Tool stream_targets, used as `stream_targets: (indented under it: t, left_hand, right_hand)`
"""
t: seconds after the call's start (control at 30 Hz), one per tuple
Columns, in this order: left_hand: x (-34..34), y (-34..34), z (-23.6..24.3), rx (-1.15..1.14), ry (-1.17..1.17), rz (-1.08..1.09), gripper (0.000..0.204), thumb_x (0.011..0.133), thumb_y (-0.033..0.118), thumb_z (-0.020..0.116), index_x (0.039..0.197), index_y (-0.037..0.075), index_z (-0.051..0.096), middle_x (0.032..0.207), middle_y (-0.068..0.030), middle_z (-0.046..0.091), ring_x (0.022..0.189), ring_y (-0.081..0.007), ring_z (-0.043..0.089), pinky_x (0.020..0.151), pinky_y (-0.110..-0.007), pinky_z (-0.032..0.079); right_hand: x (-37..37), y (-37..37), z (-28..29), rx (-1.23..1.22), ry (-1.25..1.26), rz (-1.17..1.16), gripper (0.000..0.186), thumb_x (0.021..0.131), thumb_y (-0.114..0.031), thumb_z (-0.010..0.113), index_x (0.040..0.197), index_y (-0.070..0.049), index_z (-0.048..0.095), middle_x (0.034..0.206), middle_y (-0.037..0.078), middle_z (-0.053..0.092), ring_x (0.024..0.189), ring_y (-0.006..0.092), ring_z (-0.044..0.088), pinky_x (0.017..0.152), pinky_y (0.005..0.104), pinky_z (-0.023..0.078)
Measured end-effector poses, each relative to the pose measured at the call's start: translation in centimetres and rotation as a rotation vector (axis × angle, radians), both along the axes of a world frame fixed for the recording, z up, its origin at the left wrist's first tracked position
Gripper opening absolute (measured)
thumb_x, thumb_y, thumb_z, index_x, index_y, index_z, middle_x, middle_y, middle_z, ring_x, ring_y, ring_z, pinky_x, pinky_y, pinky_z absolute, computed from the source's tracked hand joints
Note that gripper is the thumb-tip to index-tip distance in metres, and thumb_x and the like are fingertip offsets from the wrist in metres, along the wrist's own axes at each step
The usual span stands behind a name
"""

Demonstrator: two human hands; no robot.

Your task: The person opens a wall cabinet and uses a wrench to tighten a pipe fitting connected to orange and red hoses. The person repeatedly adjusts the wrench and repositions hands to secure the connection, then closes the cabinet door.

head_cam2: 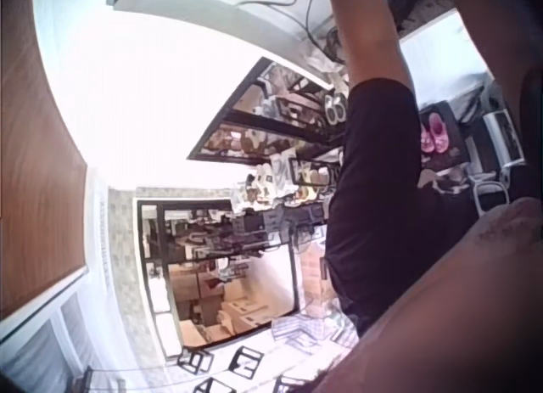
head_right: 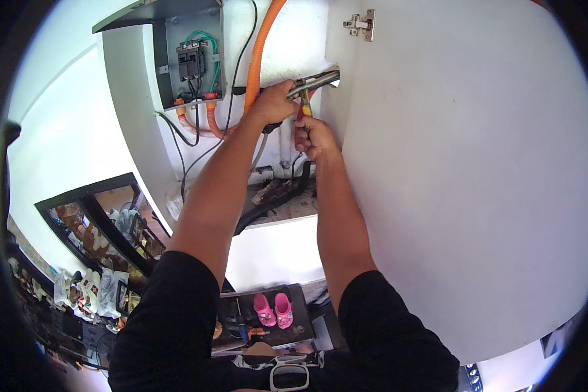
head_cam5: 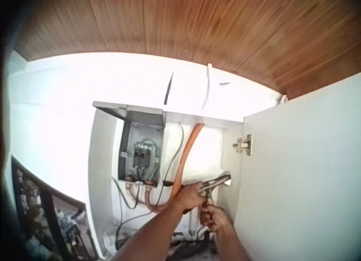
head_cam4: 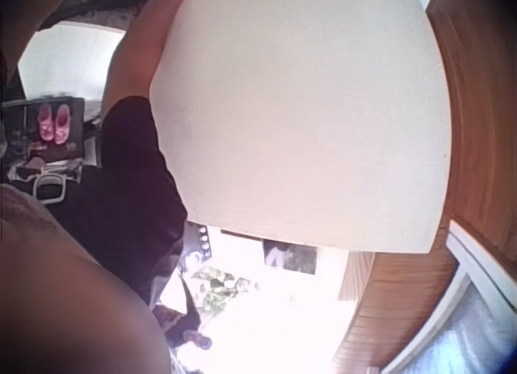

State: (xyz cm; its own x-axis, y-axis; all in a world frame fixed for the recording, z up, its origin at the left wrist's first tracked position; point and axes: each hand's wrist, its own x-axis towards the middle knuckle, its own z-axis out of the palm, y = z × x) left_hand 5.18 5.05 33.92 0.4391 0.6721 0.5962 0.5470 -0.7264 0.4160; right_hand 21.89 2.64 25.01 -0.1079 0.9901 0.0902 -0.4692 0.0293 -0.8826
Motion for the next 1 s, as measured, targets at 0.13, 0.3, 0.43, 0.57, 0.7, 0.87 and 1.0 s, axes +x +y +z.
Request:
stream_targets:
  t: [0.13, 0.3, 0.43, 0.57, 0.7, 0.87, 1.0]
  left_hand:
    - [0.0, 0.0, -0.3, -0.002, -0.031, -0.004, 0.037, 0.083, 0.018, 0.071, 0.115, 0.003, 0.062, 0.108, -0.0247, 0.071, 0.105, -0.0407, 0.068, 0.092, -0.045, 0.053]
    - [0.3, 1.7, -1.1, 0.057, -0.030, -0.014, 0.039, 0.083, 0.020, 0.075, 0.117, 0.005, 0.062, 0.110, -0.0252, 0.072, 0.105, -0.0413, 0.069, 0.092, -0.047, 0.054]
    - [0.2, 2.7, -1.9, 0.095, -0.102, -0.200, 0.040, 0.083, 0.016, 0.074, 0.119, 0.003, 0.063, 0.117, -0.0236, 0.069, 0.111, -0.0385, 0.067, 0.097, -0.042, 0.052]
    - [0.1, 1.7, -1.5, 0.093, -0.002, -0.108, 0.045, 0.080, 0.013, 0.073, 0.123, 0.001, 0.064, 0.123, -0.0242, 0.069, 0.116, -0.0404, 0.066, 0.102, -0.044, 0.052]
    - [-0.1, 0.7, -1.1, 0.019, -0.040, -0.048, 0.050, 0.079, 0.014, 0.073, 0.127, 0.002, 0.063, 0.123, -0.0262, 0.069, 0.117, -0.0416, 0.066, 0.102, -0.047, 0.052]
    - [0.0, 1.1, -1.2, 0.080, -0.009, -0.018, 0.057, 0.078, 0.013, 0.074, 0.132, 0.005, 0.060, 0.125, -0.0238, 0.069, 0.117, -0.0412, 0.066, 0.101, -0.048, 0.053]
    - [0.2, 1.4, -1.4, -0.015, -0.063, -0.047, 0.055, 0.082, 0.018, 0.073, 0.134, 0.006, 0.061, 0.127, -0.0224, 0.069, 0.118, -0.0387, 0.066, 0.104, -0.046, 0.052]
  right_hand:
    - [-2.3, -3.1, 0.0, 0.099, 0.090, -0.263, 0.025, 0.086, -0.011, 0.069, 0.110, -0.011, 0.061, 0.065, -0.002, 0.050, 0.048, 0.0120, 0.044, 0.052, 0.0335, 0.049]
    - [-7.2, -8.9, 0.8, 0.635, -0.380, -0.758, 0.054, 0.092, -0.006, 0.068, 0.143, -0.004, 0.051, 0.092, 0.007, 0.066, 0.074, 0.0172, 0.065, 0.072, 0.0394, 0.058]
    - [-7.1, -9.0, 6.7, 0.835, -1.030, -1.025, 0.048, 0.095, -0.027, 0.071, 0.136, -0.003, 0.059, 0.107, 0.023, 0.074, 0.093, 0.0361, 0.074, 0.084, 0.0464, 0.059]
    - [-6.6, -3.6, 14.1, 0.821, -1.511, -1.118, 0.054, 0.092, -0.045, 0.071, 0.124, -0.002, 0.061, 0.095, 0.026, 0.074, 0.091, 0.0465, 0.073, 0.082, 0.0544, 0.058]
    - [-6.4, 1.4, 17.4, 0.698, -1.472, -1.109, 0.049, 0.086, -0.036, 0.074, 0.117, 0.000, 0.060, 0.105, 0.027, 0.074, 0.101, 0.0457, 0.072, 0.090, 0.0528, 0.058]
    - [-5.9, 4.7, 17.8, 0.546, -1.481, -1.115, 0.051, 0.082, -0.037, 0.078, 0.119, -0.004, 0.066, 0.117, 0.022, 0.074, 0.112, 0.0395, 0.070, 0.097, 0.0473, 0.055]
    - [-5.6, 4.8, 16.8, 0.566, -1.680, -1.285, 0.053, 0.088, -0.046, 0.072, 0.120, -0.005, 0.069, 0.115, 0.026, 0.072, 0.113, 0.0423, 0.068, 0.099, 0.0493, 0.053]
